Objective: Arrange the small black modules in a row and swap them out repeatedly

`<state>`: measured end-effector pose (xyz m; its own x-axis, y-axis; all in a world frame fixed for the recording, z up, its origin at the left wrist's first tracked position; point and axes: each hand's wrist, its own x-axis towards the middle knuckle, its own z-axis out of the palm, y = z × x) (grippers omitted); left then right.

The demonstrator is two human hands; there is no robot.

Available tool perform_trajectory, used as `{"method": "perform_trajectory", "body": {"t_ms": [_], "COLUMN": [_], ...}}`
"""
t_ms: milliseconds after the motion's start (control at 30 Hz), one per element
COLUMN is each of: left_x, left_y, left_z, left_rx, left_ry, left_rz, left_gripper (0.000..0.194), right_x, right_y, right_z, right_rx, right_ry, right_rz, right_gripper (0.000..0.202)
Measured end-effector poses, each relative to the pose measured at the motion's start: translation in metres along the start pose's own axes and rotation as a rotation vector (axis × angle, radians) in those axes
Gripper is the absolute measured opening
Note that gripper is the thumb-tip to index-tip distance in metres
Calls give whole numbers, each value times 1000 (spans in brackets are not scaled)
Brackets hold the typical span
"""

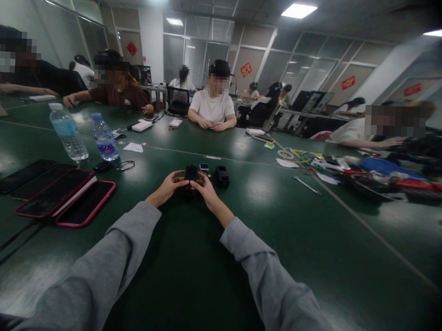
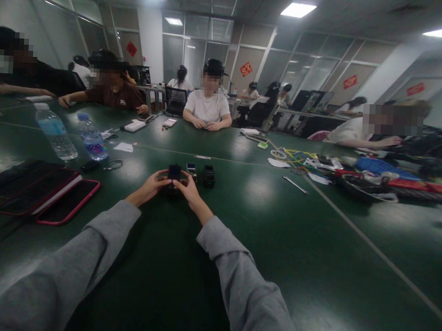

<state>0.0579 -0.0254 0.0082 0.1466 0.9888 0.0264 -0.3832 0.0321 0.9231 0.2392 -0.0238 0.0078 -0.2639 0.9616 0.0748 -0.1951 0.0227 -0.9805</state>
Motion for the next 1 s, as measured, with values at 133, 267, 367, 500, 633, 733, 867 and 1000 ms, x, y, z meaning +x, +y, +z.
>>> {"method": "perform_trajectory", "body": {"t_ms": [133, 267, 367, 500, 633, 733, 867, 1000], "left_x": [1, -1, -2, -1, 3, 5, 2, 0], "left_y": [-2, -1, 1, 0, -5, -7, -5, -2], "left_z": [-1, 1, 1, -1, -3, -3, 1, 2], "left_rx": [2, 11, 19, 58, 134, 189, 130, 104], "left_ry": [24, 24, 10, -22, -13, 19, 29, 47], "left_rz": [8, 27, 27, 3, 21, 43, 28, 13], "left_gripper": [73, 73, 71, 72, 75, 73, 68, 67], "right_x": [0, 0, 1, 0, -2, -2, -1, -2], "right_y": [-2, -2, -1, -2, -4, -5, -3, -3], "right_z": [-1, -3, -3, -2, -1, 0, 1, 3], "right_rx": [6, -15, -35, -52, -55, -43, -27, -27], "right_ry": [-22, -45, -47, -37, -28, -25, -19, -7], "right_rz": [3, 8, 3, 0, -11, -17, -12, -15], "right_gripper": [82, 88, 87, 83, 80, 79, 80, 78]}}
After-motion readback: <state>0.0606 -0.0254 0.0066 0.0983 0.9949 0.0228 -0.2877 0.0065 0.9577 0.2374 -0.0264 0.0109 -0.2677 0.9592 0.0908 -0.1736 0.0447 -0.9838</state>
